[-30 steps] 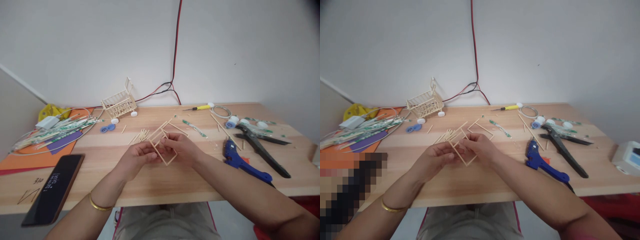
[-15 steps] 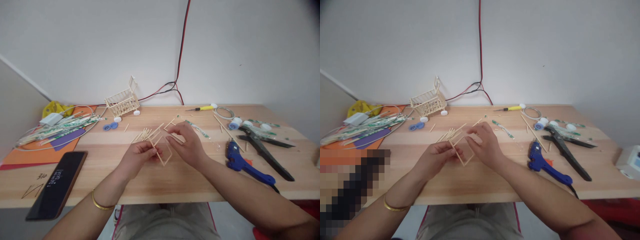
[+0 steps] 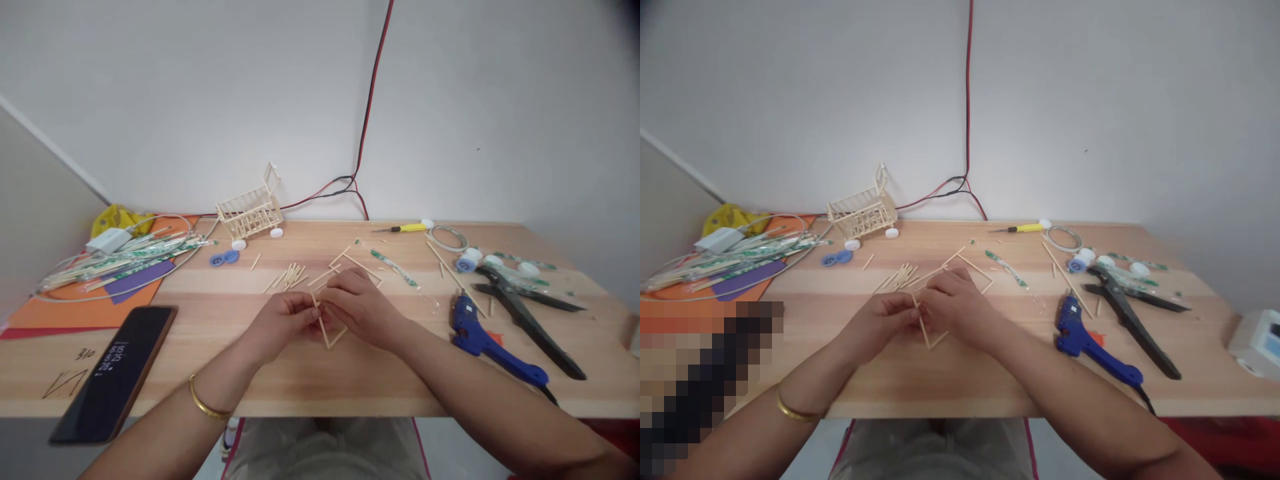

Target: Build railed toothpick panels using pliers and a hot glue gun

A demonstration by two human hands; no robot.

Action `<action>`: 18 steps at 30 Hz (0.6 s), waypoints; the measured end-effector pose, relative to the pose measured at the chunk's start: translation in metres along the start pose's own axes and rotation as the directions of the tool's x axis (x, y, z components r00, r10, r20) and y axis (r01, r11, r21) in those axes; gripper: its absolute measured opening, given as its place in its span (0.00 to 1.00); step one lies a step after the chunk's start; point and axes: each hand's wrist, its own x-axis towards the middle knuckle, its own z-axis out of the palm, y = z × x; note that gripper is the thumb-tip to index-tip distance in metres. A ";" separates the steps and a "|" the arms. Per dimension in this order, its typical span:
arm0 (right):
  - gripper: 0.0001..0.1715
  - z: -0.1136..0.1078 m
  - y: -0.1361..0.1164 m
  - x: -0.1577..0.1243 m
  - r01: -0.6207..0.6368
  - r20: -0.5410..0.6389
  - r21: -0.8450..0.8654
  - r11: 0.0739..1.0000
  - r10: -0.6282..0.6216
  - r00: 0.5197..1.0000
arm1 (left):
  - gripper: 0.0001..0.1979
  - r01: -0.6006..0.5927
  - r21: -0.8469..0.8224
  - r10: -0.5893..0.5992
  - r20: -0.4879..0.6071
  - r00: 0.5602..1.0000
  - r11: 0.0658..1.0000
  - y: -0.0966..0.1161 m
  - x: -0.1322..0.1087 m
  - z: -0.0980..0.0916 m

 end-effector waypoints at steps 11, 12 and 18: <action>0.02 -0.002 0.004 -0.004 -0.196 -0.162 0.704 0.682 0.423 0.891 | 0.10 0.053 -0.061 -0.059 -0.092 0.994 0.997 -0.004 0.001 -0.004; 0.02 -0.003 0.005 -0.002 -0.203 -0.147 0.820 0.534 0.540 0.828 | 0.10 0.060 -0.071 -0.066 -0.089 0.994 0.996 -0.003 0.000 -0.004; 0.11 -0.016 0.011 0.008 -0.045 0.043 0.999 -0.019 0.770 0.637 | 0.11 0.111 -0.063 -0.117 -0.099 0.988 0.992 -0.002 -0.002 -0.005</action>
